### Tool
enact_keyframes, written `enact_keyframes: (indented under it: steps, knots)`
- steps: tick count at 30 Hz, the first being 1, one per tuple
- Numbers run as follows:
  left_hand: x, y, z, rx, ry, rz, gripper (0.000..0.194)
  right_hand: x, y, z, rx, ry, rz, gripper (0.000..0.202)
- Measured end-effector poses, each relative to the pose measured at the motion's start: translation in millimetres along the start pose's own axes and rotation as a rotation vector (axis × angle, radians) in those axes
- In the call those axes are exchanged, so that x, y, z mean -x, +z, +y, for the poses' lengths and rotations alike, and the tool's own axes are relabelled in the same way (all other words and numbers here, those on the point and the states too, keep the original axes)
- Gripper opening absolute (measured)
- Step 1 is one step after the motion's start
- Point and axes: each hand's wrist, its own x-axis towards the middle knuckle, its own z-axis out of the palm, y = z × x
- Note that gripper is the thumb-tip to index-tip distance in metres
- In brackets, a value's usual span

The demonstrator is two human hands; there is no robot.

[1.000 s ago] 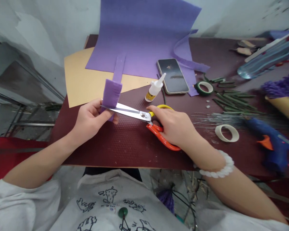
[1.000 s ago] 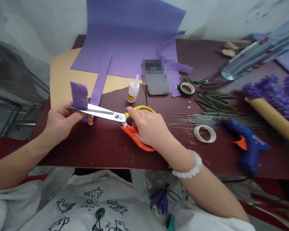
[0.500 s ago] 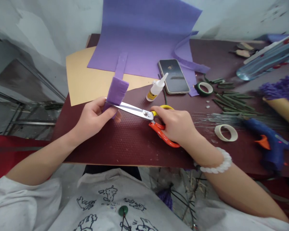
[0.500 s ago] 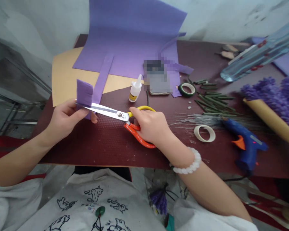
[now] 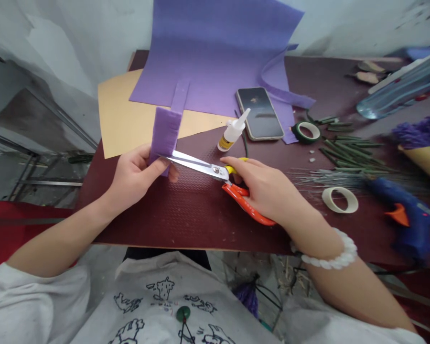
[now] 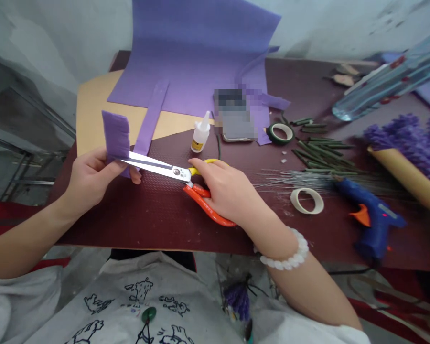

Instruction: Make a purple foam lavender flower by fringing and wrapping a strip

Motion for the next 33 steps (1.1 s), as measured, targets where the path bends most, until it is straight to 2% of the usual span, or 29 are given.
enact_keyframes:
  steps: [9,21,33]
  knots:
    - [1.8,0.2,1.4,-0.079,0.026,-0.007,0.014,-1.0,10.8,2.1,0.155,0.009,0.1,0.028]
    - [0.9,-2.2,-0.9,-0.02,0.011,-0.047,0.016,-3.7,14.1,3.6,0.153,-0.024,0.185,0.021]
    - [1.4,-0.2,1.9,-0.049,-0.013,-0.011,0.016,-3.9,16.1,5.5,0.142,-0.002,0.148,0.025]
